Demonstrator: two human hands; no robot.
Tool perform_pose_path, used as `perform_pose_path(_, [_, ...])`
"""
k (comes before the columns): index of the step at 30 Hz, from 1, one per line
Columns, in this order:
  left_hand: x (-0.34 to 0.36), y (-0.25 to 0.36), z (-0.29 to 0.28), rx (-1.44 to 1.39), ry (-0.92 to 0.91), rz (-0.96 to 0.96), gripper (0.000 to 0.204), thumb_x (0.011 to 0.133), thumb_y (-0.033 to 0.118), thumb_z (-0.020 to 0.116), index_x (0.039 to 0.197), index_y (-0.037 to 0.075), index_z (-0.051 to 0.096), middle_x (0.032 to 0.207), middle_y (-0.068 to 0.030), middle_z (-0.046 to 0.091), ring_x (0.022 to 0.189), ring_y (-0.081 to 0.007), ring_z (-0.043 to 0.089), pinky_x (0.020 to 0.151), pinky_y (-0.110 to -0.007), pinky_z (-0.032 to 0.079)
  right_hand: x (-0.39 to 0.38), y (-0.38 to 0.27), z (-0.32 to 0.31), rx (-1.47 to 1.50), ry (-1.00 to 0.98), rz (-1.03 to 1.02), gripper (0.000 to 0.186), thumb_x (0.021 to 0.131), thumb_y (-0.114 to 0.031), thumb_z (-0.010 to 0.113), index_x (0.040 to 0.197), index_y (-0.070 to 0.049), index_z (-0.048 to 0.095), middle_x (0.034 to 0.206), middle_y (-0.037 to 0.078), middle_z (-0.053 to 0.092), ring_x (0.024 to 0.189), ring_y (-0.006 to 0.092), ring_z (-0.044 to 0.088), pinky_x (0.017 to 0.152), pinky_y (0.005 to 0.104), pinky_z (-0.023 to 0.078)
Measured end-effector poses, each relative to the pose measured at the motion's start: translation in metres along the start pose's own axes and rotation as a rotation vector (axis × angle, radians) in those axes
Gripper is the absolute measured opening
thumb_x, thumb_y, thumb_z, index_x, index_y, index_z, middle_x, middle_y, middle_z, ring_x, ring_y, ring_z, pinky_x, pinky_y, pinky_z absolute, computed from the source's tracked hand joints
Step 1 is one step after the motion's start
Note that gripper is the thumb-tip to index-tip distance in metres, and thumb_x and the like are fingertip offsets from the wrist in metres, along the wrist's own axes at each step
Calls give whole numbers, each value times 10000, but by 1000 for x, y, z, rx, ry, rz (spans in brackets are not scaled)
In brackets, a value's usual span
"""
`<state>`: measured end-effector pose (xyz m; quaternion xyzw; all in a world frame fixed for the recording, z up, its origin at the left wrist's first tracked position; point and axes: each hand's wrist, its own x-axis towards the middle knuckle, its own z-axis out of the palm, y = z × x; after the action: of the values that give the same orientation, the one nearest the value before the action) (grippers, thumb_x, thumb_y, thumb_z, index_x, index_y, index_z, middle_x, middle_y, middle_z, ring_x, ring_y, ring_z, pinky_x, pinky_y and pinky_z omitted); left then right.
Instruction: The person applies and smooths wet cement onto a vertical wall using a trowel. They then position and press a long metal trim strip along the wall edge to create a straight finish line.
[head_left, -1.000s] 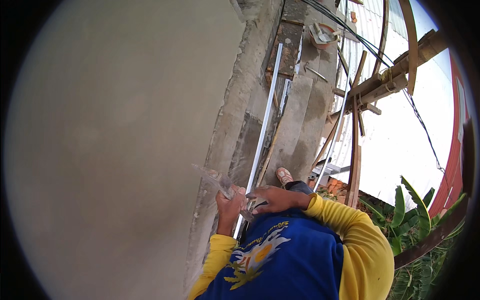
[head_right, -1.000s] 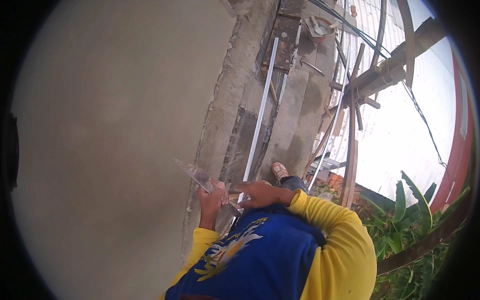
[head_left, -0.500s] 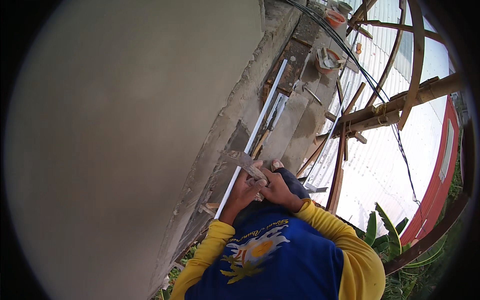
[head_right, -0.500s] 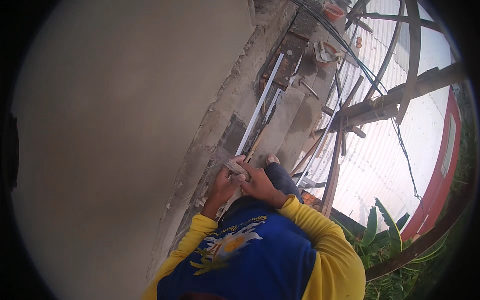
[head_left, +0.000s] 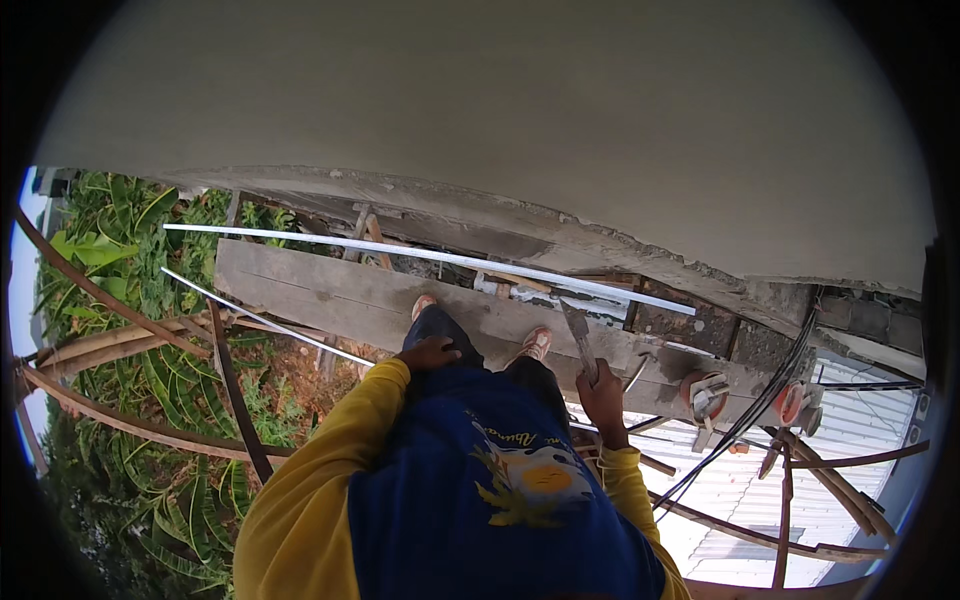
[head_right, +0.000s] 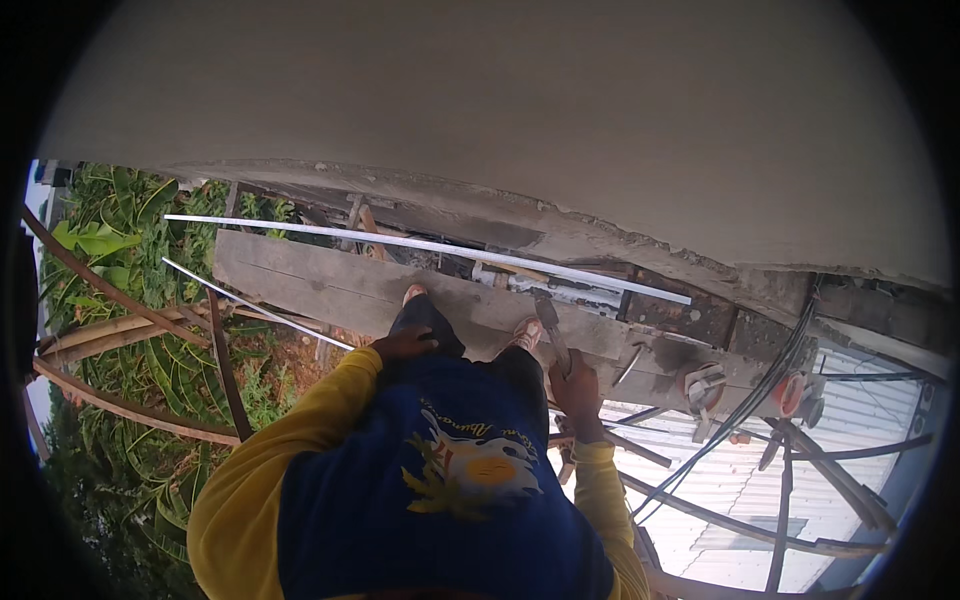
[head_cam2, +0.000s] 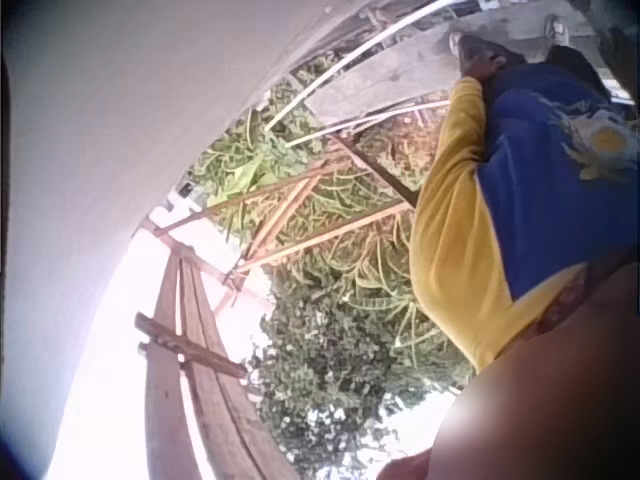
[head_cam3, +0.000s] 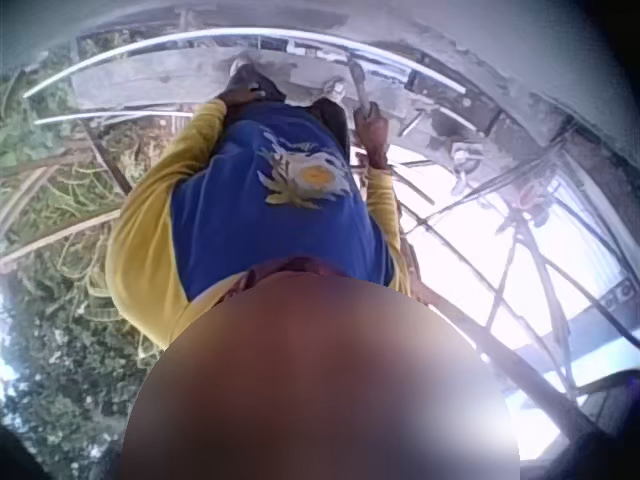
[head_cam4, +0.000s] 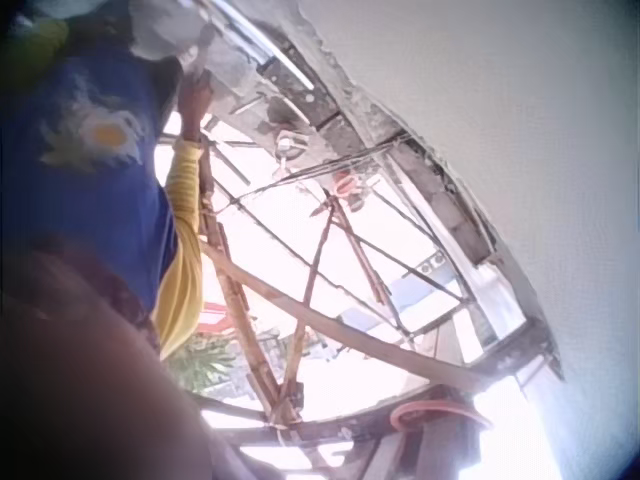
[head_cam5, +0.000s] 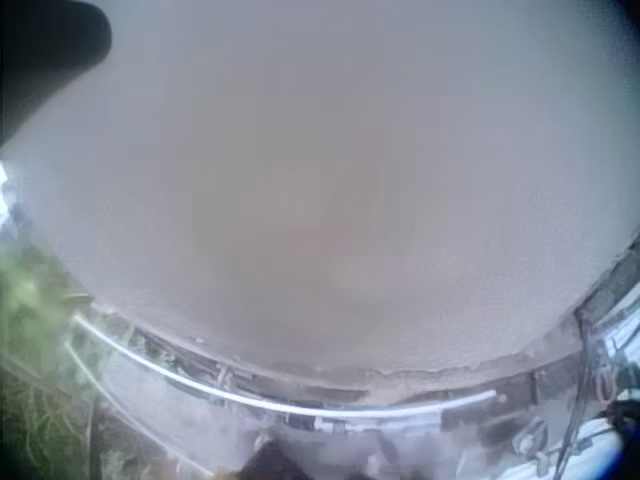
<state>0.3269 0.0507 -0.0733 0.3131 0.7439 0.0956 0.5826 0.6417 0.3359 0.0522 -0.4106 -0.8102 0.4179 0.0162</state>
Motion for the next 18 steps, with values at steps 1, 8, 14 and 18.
perform_pose_path(1, [-1, 36, 14, -59, -12, -7, 843, 979, 617, 605, 1510, -31, 509, 1581, -301, 451, 1481, -414, 442, 1240, -470, 335, 4, 3, -25, -52, -44, -13, 288, 916, -199, 688, 1120, -5, 628, 742, 248, 658, 696, 455, 679, 642, 514, 510])
perform_pose_path(8, [13, 37, 115, -342, -101, 21, 823, 967, 626, 611, 1541, 45, 504, 1598, -299, 429, 1476, -433, 444, 1237, -485, 343, 98, -59, -61, -283, -409, -275, 424, 990, -368, 723, 1232, -30, 640, 869, 236, 726, 816, 460, 721, 710, 492, 553])
perform_pose_path(14, [19, 67, 129, -460, -117, -122, 958, 893, 653, 677, 1628, 112, 388, 1685, -332, 244, 1528, -474, 358, 1247, -525, 317, 168, -107, -33, -383, -494, -461, 452, 1003, -335, 710, 1231, 35, 586, 893, 351, 691, 898, 556, 682, 732, 563, 525])
perform_pose_path(18, [51, 47, 185, -626, -90, -254, 1000, 857, 633, 734, 1659, 186, 337, 1709, -360, 74, 1509, -563, 326, 1221, -590, 340, 209, -177, 26, -482, -496, -633, 440, 1049, -361, 657, 1203, 40, 563, 809, 304, 666, 770, 499, 678, 659, 492, 515])
